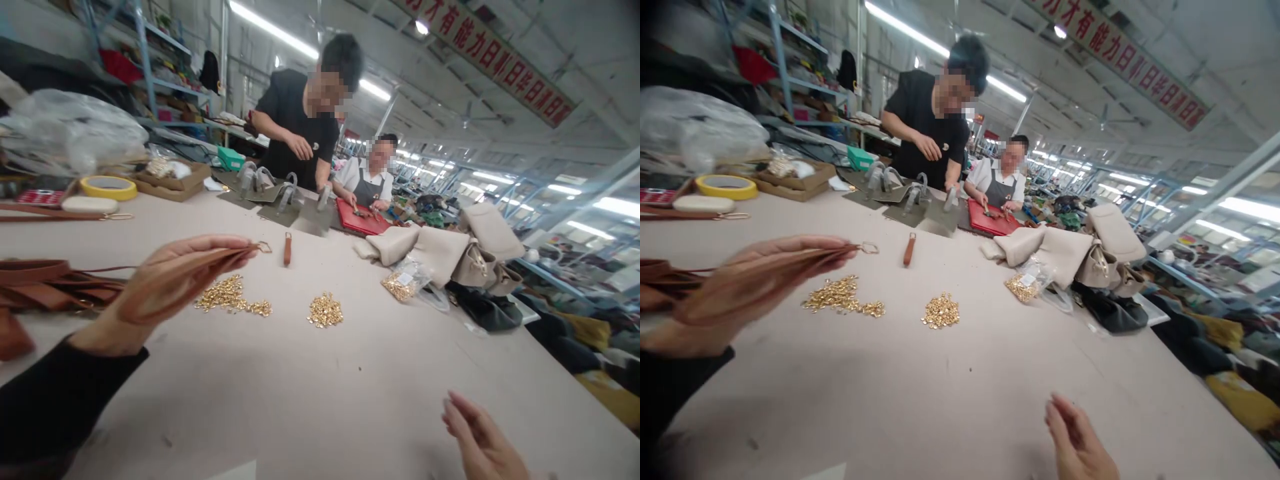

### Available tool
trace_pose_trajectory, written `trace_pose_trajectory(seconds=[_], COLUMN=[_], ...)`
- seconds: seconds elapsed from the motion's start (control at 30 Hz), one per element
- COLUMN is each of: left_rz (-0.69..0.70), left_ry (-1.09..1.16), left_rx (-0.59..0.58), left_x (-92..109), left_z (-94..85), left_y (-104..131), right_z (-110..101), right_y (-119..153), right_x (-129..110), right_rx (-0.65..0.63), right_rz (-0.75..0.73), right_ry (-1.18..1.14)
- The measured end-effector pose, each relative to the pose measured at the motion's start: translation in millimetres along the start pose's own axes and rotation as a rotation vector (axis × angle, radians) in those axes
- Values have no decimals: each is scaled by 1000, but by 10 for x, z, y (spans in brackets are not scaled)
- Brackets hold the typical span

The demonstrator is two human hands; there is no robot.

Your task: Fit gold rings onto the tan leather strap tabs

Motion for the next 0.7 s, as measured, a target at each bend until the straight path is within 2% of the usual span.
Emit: trace_pose_trajectory(seconds=[0.07,0.1,0.17,0.23,0.37,0.47,0.57,0.7], left_rz=[-63,-98,-157,-183,-239,-325,-444,-500], left_ry=[375,473,457,383,350,424,454,387], left_rx=[-7,7,36,51,52,98,77,-26], left_x=[-191,-293,-480,-620,-781,-872,-963,-1072], left_z=[92,107,90,37,-50,-68,-36,55], left_y=[8,11,18,26,32,36,75,157], right_z=[502,754,1233,1650,2317,2642,2814,2880], right_y=[102,188,385,554,694,699,697,688], right_x=[-512,-747,-1140,-1429,-1744,-1853,-1892,-1853], right_rx=[-172,-276,-496,-597,-575,-510,-496,-470], right_rz=[-302,-466,-735,-915,-925,-876,-865,-880], right_ry=[69,76,84,138,295,311,283,246])
Point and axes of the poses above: each hand's wrist, its own y-axis away from the middle knuckle, its own z-axis out of the palm, x = y × z, the point moved 2 cm from there along -y, towards the middle knuckle, and after that the axes turned 7 degrees about y, right-handed, at the moved point
